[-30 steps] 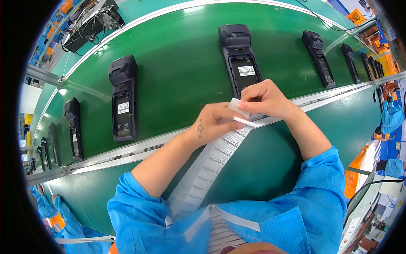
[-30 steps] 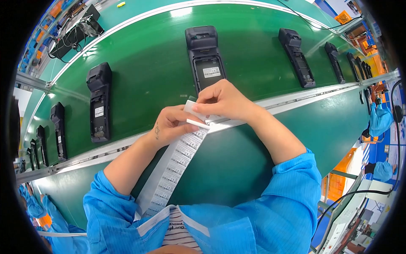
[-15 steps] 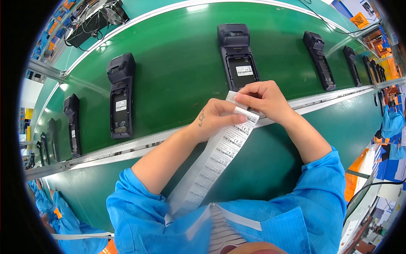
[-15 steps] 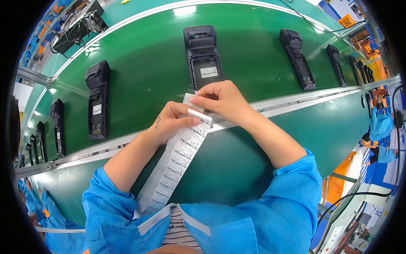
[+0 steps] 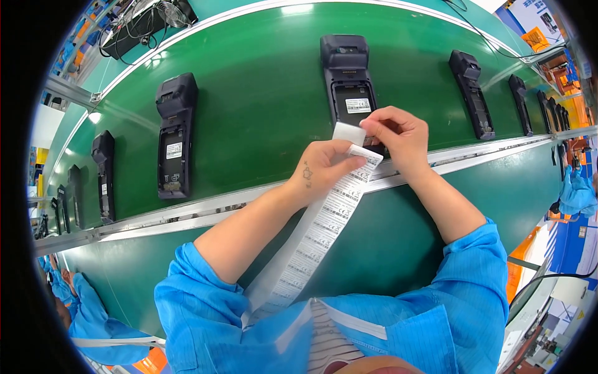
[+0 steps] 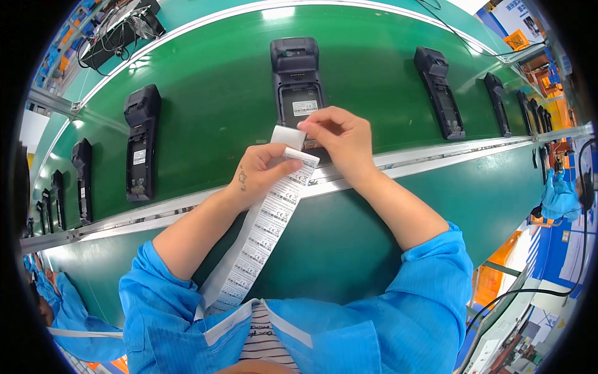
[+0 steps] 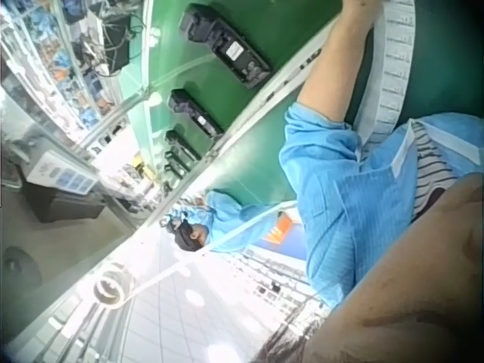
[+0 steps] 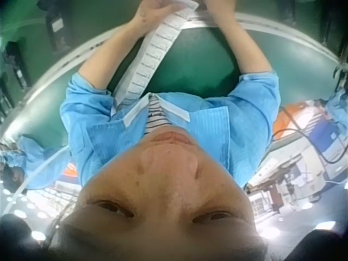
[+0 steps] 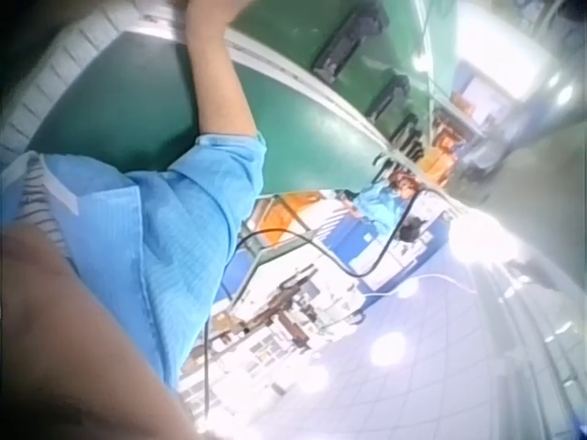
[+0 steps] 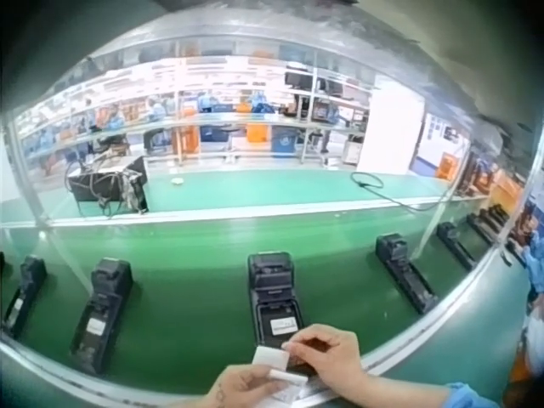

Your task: The person applies small stickers into the battery compartments of electronic handheld devices by hand.

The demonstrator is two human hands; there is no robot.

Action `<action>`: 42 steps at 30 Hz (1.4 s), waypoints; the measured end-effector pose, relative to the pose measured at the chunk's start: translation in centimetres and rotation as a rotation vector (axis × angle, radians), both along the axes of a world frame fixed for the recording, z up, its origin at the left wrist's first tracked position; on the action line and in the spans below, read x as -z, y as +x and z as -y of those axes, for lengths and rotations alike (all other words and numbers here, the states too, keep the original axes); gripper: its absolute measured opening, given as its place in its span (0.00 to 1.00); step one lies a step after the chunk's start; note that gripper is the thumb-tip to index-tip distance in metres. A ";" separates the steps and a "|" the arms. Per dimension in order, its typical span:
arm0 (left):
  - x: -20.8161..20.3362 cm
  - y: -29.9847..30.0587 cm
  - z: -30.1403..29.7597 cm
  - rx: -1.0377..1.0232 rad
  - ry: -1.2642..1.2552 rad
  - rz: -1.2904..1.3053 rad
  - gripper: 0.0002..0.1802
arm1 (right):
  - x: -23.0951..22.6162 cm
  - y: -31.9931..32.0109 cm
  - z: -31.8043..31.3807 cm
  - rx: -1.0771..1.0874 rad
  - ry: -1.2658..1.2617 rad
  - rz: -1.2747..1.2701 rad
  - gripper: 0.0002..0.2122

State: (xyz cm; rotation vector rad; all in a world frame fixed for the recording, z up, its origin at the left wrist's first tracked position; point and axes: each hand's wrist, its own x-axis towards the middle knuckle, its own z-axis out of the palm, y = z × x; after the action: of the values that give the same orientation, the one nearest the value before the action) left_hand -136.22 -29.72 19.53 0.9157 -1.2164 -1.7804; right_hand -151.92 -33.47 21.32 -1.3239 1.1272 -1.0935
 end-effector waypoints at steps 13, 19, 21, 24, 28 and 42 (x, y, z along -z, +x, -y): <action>-0.1 -1.2 0.4 0.259 -0.117 0.113 0.11 | 0.5 -1.5 6.4 -0.116 0.066 -0.265 0.08; -0.2 -1.7 0.5 0.263 -0.094 0.133 0.12 | 0.3 -1.3 6.5 -0.123 0.031 -0.330 0.08; 0.0 -1.9 0.6 0.260 -0.102 0.120 0.12 | 0.4 -1.3 6.5 -0.122 0.027 -0.332 0.08; 0.0 -2.2 0.6 0.260 -0.111 0.108 0.12 | 0.4 -1.3 6.6 -0.125 0.024 -0.333 0.08; -0.1 -2.5 0.7 0.273 -0.088 0.096 0.12 | 0.4 -1.2 6.5 -0.128 0.023 -0.339 0.08; 0.2 -3.8 1.1 0.318 -0.095 0.108 0.11 | -0.5 -0.5 6.7 -0.163 0.035 -0.485 0.07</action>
State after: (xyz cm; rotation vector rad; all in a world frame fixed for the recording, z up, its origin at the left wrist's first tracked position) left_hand -140.06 -30.86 19.34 0.8059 -1.5741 -1.9170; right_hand -152.41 -40.21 21.77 -1.6734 1.3490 -0.6436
